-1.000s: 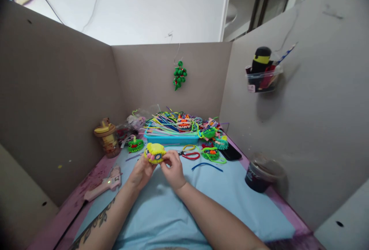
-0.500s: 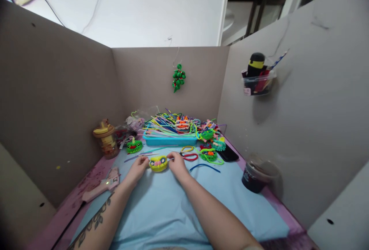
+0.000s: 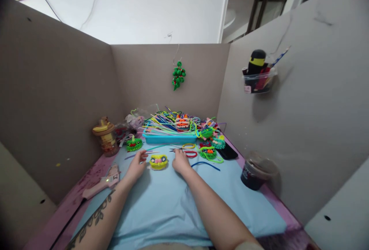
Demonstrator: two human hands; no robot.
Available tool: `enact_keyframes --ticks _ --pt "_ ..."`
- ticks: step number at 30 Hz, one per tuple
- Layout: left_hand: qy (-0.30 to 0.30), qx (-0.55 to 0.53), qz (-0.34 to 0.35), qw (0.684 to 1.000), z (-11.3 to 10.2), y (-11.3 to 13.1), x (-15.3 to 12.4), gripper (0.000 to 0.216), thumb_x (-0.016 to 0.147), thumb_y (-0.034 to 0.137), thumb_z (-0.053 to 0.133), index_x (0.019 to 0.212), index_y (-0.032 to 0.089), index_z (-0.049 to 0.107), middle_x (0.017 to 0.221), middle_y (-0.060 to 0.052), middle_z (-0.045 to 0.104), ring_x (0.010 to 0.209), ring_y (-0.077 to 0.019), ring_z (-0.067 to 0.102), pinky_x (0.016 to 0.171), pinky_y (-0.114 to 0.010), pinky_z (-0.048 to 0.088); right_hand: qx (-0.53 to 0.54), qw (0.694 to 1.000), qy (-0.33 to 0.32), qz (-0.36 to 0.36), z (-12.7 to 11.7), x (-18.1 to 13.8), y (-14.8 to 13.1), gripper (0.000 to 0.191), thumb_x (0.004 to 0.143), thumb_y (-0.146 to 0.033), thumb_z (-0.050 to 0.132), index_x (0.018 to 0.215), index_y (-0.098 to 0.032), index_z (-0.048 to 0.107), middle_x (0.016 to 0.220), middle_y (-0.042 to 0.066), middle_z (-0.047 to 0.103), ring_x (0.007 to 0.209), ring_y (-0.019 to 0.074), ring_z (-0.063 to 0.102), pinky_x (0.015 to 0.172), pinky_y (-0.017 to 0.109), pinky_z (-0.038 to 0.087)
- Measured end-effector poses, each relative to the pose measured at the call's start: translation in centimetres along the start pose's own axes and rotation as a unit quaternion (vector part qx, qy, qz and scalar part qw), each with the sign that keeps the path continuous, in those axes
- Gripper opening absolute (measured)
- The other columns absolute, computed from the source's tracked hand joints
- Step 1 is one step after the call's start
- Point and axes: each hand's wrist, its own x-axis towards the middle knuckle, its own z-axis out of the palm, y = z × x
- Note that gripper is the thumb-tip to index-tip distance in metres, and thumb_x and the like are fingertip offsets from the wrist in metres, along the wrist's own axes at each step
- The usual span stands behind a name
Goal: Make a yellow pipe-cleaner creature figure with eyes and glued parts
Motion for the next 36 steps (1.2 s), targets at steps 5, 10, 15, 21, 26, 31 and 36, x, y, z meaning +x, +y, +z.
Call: enact_keyframes --ticks 5,10,15,21,26,31,36 --pt "-0.059 0.016 -0.011 0.998 0.1 0.7 -0.6 0.062 0.058 -0.004 0.05 0.117 0.014 0.044 0.118 -0.014 0.053 0.097 -0.0189 0.056 0.081 -0.032 0.046 0.116 0.988 -0.005 -0.103 0.4 -0.8 -1.0 0.045 0.069 -0.004 0.047 0.113 -0.015 0.048 0.112 0.01 0.052 0.1 0.019 0.051 0.087 0.031 0.041" --pt "-0.104 -0.039 -0.005 0.994 0.8 0.7 -1.0 0.063 0.06 -0.001 0.051 0.12 0.015 0.041 0.119 -0.014 0.051 0.086 -0.0155 0.059 0.073 -0.028 0.05 0.219 0.968 0.005 -0.123 1.3 -1.6 -2.0 0.049 0.066 -0.002 0.045 0.113 -0.018 0.048 0.106 0.008 0.051 0.083 0.0149 0.056 0.076 0.03 0.048" --pt "-0.095 0.02 0.049 0.994 0.9 0.3 -0.9 0.059 0.062 0.002 0.052 0.12 0.014 0.045 0.121 -0.013 0.05 0.102 -0.0192 0.054 0.085 -0.033 0.046 0.185 0.968 0.033 -0.168 1.1 -2.3 -2.7 0.055 0.065 0.002 0.043 0.116 -0.019 0.051 0.114 0.009 0.047 0.103 0.0185 0.049 0.089 0.034 0.043" --pt "-0.036 0.225 0.241 0.943 0.4 0.5 -1.2 0.05 0.066 -0.002 0.044 0.104 0.022 0.065 0.117 -0.008 0.053 0.112 -0.0224 0.046 0.098 -0.042 0.036 0.069 0.97 0.032 -0.232 -0.8 -3.3 -3.7 0.053 0.066 0.003 0.044 0.107 -0.025 0.064 0.114 0.007 0.05 0.102 0.0201 0.045 0.089 0.034 0.041" --pt "-0.04 0.304 0.297 0.904 0.4 0.3 -1.3 0.05 0.067 -0.003 0.044 0.1 0.026 0.068 0.118 -0.007 0.054 0.112 -0.0241 0.044 0.096 -0.046 0.037 0.004 0.972 0.013 -0.235 -1.2 -3.5 -4.0 0.052 0.068 -0.001 0.047 0.109 -0.028 0.063 0.114 0.007 0.052 0.106 0.0216 0.042 0.089 0.034 0.04" --pt "-0.054 0.327 0.299 0.895 0.4 0.4 -1.5 0.047 0.069 0.001 0.046 0.099 0.029 0.068 0.12 -0.007 0.054 0.115 -0.0268 0.042 0.094 -0.05 0.037 -0.026 0.969 0.002 -0.246 -1.1 -3.6 -4.3 0.046 0.072 -0.004 0.048 0.108 -0.028 0.064 0.114 0.006 0.054 0.105 0.0221 0.043 0.09 0.035 0.04" --pt "-0.053 0.289 0.29 0.911 0.4 0.5 -1.3 0.05 0.067 -0.001 0.043 0.101 0.027 0.067 0.123 -0.006 0.052 0.116 -0.0251 0.043 0.098 -0.048 0.035 0.031 0.967 0.025 -0.25 -0.5 -3.3 -4.0 0.045 0.068 -0.001 0.046 0.1 -0.025 0.066 0.112 0.006 0.055 0.104 0.0219 0.044 0.091 0.036 0.04"
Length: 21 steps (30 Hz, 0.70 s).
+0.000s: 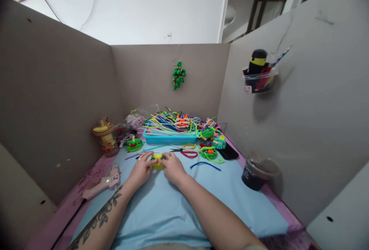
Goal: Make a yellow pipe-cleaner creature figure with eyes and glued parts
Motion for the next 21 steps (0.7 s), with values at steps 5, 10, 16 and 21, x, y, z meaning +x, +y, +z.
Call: enact_keyframes --ticks 5,10,16,21 --pt "0.042 -0.084 -0.12 0.988 0.3 -0.5 0.2 0.075 0.061 -0.004 0.041 0.133 0.013 0.036 0.135 -0.013 0.041 0.125 -0.022 0.036 0.105 -0.039 0.029 0.123 0.987 0.076 0.067 0.9 0.2 1.6 0.059 0.064 0.001 0.04 0.117 -0.02 0.053 0.112 0.007 0.051 0.103 0.018 0.048 0.091 0.035 0.041" --pt "-0.027 -0.145 -0.19 0.971 0.9 -0.9 0.0 0.08 0.062 -0.002 0.041 0.138 0.009 0.019 0.129 -0.016 0.049 0.122 -0.0201 0.042 0.102 -0.034 0.032 0.164 0.981 0.049 0.092 1.7 0.2 2.3 0.058 0.066 -0.01 0.052 0.123 -0.019 0.044 0.114 0.009 0.049 0.1 0.0193 0.05 0.087 0.036 0.044" --pt "-0.055 -0.155 -0.213 0.963 0.0 -0.1 0.2 0.082 0.064 -0.001 0.041 0.14 0.011 0.014 0.126 -0.014 0.053 0.118 -0.0182 0.047 0.097 -0.029 0.035 0.182 0.973 0.063 0.126 2.4 0.4 2.7 0.049 0.068 -0.011 0.052 0.117 -0.019 0.048 0.109 0.008 0.05 0.096 0.0185 0.053 0.081 0.034 0.047" --pt "-0.055 -0.103 -0.231 0.966 -0.4 -0.3 0.0 0.074 0.066 0.002 0.041 0.137 0.009 0.023 0.121 -0.014 0.056 0.113 -0.0209 0.05 0.093 -0.03 0.036 0.17 0.973 0.08 0.135 2.1 0.3 2.7 0.047 0.068 -0.012 0.052 0.114 -0.019 0.049 0.107 0.008 0.051 0.088 0.017 0.055 0.079 0.033 0.047"
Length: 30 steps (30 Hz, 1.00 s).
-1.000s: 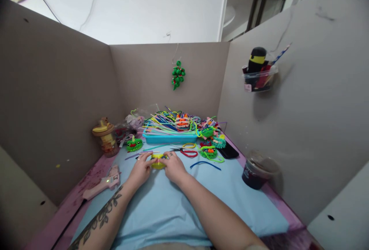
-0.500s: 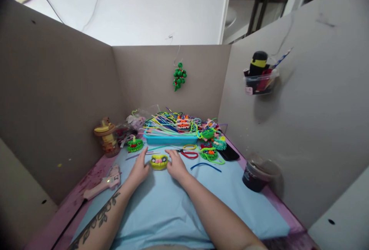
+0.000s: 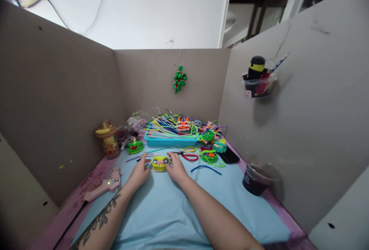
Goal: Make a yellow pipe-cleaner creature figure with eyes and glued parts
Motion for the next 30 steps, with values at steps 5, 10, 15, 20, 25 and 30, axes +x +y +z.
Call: enact_keyframes --ticks 5,10,15,20,25,30 --pt "-0.016 0.014 0.036 0.999 0.7 -0.5 -0.1 0.071 0.066 0.003 0.041 0.135 0.007 0.026 0.113 -0.013 0.061 0.109 -0.0218 0.051 0.091 -0.031 0.037 -0.017 1.0 0.001 0.016 0.1 -0.2 -0.2 0.042 0.069 -0.012 0.05 0.111 -0.017 0.05 0.101 0.007 0.051 0.067 0.0126 0.053 0.07 0.031 0.049" --pt "-0.014 0.018 0.048 0.999 0.9 -0.3 -0.2 0.071 0.066 0.003 0.041 0.135 0.01 0.028 0.116 -0.012 0.059 0.111 -0.0215 0.049 0.094 -0.03 0.035 0.014 1.0 0.006 0.001 0.2 -0.1 -0.2 0.042 0.07 -0.01 0.047 0.111 -0.016 0.049 0.101 0.008 0.051 0.065 0.0113 0.054 0.064 0.027 0.049" --pt "0.001 0.031 0.026 0.999 0.6 -0.1 -0.3 0.069 0.066 0.005 0.042 0.134 0.01 0.029 0.124 -0.014 0.052 0.114 -0.0222 0.047 0.095 -0.03 0.035 0.0 1.0 -0.007 0.01 0.0 -0.1 -0.2 0.041 0.07 -0.011 0.049 0.11 -0.018 0.049 0.097 0.006 0.053 0.062 0.0104 0.052 0.063 0.026 0.047" --pt "-0.001 0.05 0.026 0.998 0.7 0.0 -0.5 0.066 0.07 0.008 0.043 0.134 0.011 0.028 0.124 -0.015 0.051 0.115 -0.0224 0.047 0.095 -0.032 0.035 0.017 0.999 -0.031 0.023 0.1 -0.4 -0.2 0.043 0.07 -0.012 0.048 0.113 -0.02 0.047 0.09 0.002 0.055 0.056 0.0093 0.05 0.059 0.025 0.046" --pt "-0.002 0.062 0.037 0.997 1.0 0.1 -0.8 0.064 0.072 0.009 0.042 0.135 0.009 0.028 0.125 -0.018 0.05 0.116 -0.0239 0.046 0.096 -0.033 0.034 0.018 0.999 0.041 0.011 -0.4 0.2 -0.6 0.037 0.072 -0.016 0.05 0.108 -0.018 0.051 0.095 0.005 0.055 0.064 0.0116 0.053 0.064 0.027 0.047" --pt "0.023 0.055 0.035 0.998 1.0 0.2 -0.7 0.065 0.069 0.006 0.04 0.134 0.005 0.029 0.131 -0.019 0.044 0.121 -0.0233 0.041 0.1 -0.032 0.031 -0.035 0.997 0.063 -0.03 0.0 5.2 -2.2 0.025 0.076 -0.017 0.048 0.1 -0.016 0.056 0.095 0.006 0.057 0.079 0.0156 0.055 0.076 0.029 0.045"
